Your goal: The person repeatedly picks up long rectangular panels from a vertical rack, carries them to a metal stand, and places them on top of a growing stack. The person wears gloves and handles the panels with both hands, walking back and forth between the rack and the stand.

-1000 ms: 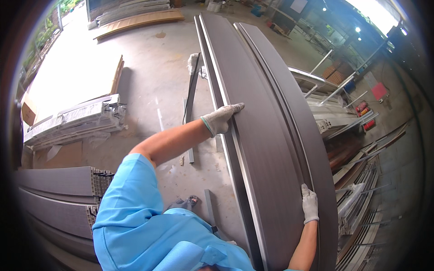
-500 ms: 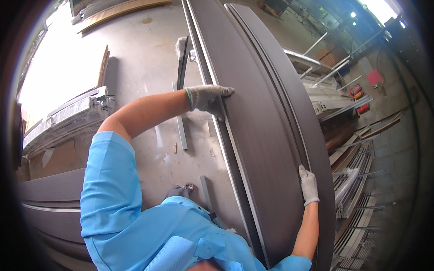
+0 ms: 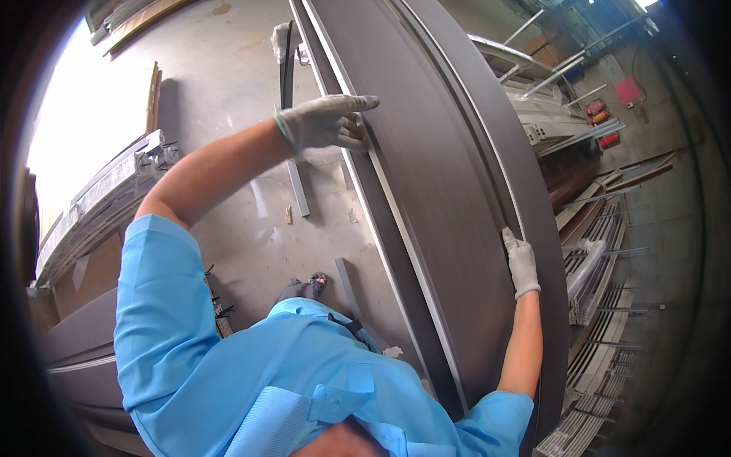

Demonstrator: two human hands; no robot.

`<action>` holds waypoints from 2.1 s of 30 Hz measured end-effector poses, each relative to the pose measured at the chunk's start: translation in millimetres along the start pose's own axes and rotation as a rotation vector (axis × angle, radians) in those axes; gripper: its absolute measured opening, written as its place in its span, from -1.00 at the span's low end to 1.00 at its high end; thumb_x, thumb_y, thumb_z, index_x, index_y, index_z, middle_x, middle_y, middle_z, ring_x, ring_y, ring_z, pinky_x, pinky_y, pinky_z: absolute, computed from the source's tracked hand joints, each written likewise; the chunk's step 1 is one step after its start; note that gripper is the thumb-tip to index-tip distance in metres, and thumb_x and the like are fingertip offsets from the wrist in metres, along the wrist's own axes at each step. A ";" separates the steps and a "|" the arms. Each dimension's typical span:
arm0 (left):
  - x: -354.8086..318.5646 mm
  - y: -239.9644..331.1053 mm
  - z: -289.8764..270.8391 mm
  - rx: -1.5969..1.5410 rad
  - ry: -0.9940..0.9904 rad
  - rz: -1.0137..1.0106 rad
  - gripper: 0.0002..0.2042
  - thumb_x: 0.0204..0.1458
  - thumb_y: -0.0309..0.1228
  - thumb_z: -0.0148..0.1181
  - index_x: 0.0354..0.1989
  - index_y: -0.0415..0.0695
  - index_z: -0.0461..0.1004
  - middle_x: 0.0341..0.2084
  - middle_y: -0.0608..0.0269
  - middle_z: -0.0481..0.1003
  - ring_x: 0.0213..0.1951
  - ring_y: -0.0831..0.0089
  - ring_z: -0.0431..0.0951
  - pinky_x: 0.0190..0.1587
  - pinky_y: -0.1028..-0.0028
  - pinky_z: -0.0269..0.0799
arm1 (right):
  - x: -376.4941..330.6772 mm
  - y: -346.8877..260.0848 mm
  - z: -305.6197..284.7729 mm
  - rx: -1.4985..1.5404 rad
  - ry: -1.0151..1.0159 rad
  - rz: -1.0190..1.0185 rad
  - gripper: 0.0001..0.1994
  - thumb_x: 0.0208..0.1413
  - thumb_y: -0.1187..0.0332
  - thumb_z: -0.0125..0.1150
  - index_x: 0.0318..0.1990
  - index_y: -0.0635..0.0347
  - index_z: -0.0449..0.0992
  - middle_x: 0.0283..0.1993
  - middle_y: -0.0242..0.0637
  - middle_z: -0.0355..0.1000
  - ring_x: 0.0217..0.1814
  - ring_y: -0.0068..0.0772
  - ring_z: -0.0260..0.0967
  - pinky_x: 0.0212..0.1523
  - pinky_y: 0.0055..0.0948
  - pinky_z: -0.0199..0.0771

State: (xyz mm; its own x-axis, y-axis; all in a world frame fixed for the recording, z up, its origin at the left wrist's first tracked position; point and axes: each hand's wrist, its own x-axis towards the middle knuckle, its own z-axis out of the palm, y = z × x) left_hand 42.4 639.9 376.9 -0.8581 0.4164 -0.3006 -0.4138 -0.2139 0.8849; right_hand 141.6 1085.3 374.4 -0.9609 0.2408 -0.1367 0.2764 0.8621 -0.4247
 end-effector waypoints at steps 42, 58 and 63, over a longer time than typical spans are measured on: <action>-12.0 -375.0 108.4 0.162 -0.263 -0.572 -0.59 0.18 -0.20 -0.01 0.09 -0.23 0.34 -0.16 -0.04 0.50 -0.19 0.10 0.55 -0.12 0.13 0.54 | -374.4 213.9 -27.2 -0.258 0.594 0.462 -0.39 0.11 -0.22 0.00 0.14 0.03 0.41 0.22 -0.24 0.33 0.33 -0.07 0.14 0.36 -0.08 0.02; -177.4 -490.1 294.3 0.586 -0.565 -0.653 -0.76 0.15 -0.25 0.06 -0.16 -0.16 0.40 -0.39 0.11 0.50 -0.38 0.19 0.59 -0.28 0.18 0.61 | -687.4 434.4 -82.3 0.186 1.045 1.161 -0.40 0.05 -0.18 0.07 -0.02 0.21 0.53 -0.03 -0.03 0.49 0.10 -0.02 0.39 0.13 -0.23 0.36; -218.0 -577.7 417.8 0.979 -1.198 -0.688 -0.74 0.14 -0.27 0.10 -0.11 -0.19 0.42 -0.37 0.12 0.50 -0.43 0.33 0.55 -0.36 0.39 0.52 | -686.6 393.8 -70.4 0.320 0.954 0.875 -0.39 0.05 -0.21 0.07 -0.02 0.17 0.53 -0.03 -0.06 0.50 0.06 -0.09 0.43 0.06 -0.26 0.38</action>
State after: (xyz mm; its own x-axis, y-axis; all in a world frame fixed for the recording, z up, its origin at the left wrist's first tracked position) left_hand 595.5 1042.0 79.9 0.2734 0.6775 -0.6828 0.1384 0.6748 0.7249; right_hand 909.1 1290.9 364.0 -0.0643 0.9867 0.1495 0.6690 0.1538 -0.7272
